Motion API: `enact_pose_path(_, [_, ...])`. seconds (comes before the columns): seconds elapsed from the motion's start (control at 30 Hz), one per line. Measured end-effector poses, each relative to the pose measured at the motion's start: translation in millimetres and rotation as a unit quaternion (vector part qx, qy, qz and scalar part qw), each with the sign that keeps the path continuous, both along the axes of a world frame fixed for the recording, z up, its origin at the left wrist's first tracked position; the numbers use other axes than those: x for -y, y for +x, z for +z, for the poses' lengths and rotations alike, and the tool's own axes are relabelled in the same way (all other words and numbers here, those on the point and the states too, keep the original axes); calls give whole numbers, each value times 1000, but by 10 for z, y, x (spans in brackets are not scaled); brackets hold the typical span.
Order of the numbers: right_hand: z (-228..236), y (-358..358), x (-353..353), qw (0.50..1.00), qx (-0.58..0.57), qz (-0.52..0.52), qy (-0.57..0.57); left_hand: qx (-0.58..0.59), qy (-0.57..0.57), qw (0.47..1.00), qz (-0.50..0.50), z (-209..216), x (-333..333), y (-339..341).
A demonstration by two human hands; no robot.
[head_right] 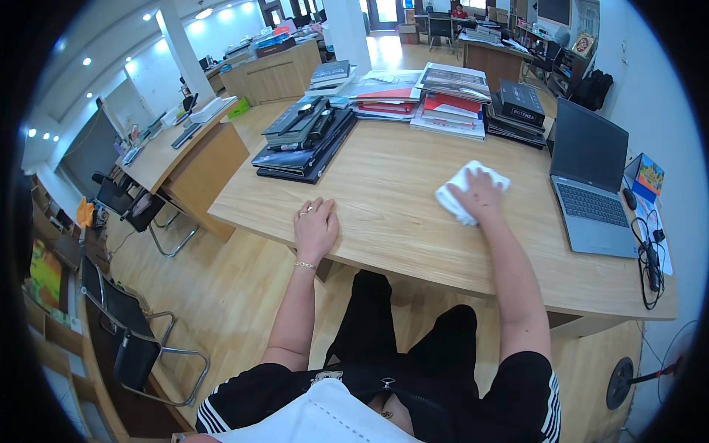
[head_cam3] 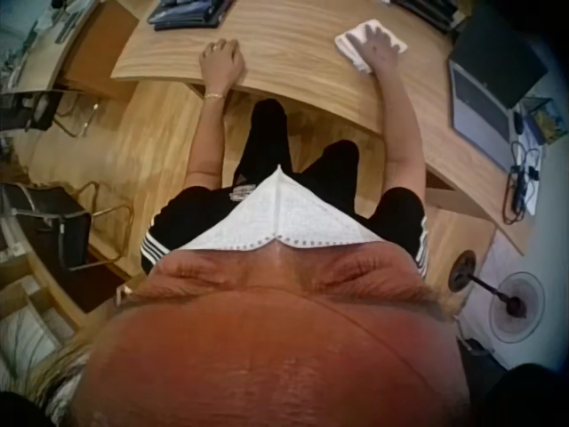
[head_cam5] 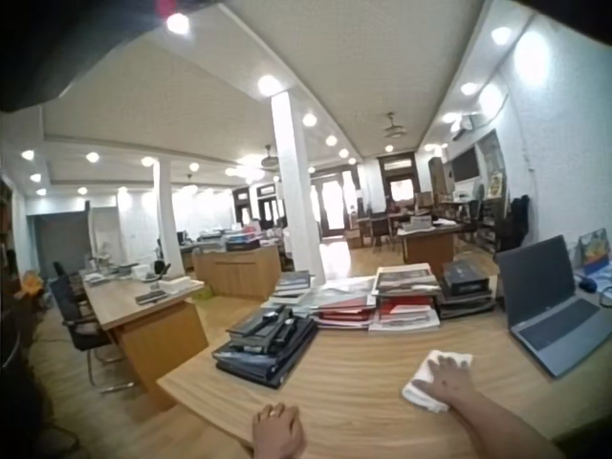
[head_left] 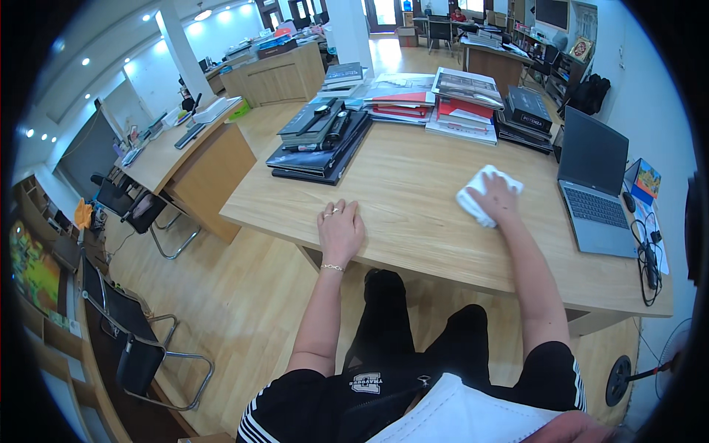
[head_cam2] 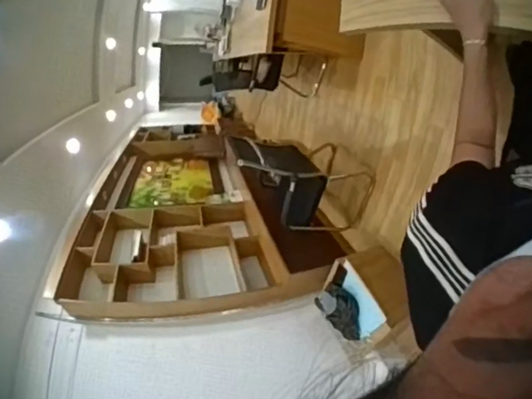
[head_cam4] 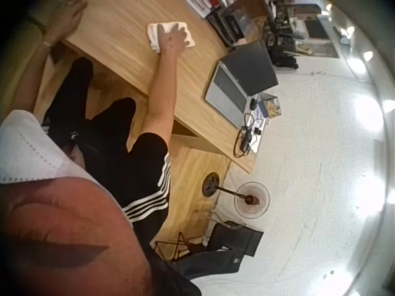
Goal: The person wipes down the wooden desk surface using a cloth.
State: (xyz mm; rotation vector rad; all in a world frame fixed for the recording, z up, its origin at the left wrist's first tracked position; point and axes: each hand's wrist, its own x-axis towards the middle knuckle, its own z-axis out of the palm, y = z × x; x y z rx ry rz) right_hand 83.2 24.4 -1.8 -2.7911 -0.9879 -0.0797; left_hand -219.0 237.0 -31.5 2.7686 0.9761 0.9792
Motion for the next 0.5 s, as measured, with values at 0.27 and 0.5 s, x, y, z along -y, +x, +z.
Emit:
enact_pose_path(0.27, [3,-1199,-862,978,-8,204,31,2,-7,1000,-5,-33,6,30])
enact_pose_path(0.5, [-1,-1327,-433,940,-21,338,26,5,2,1000,-14,-51,10,16])
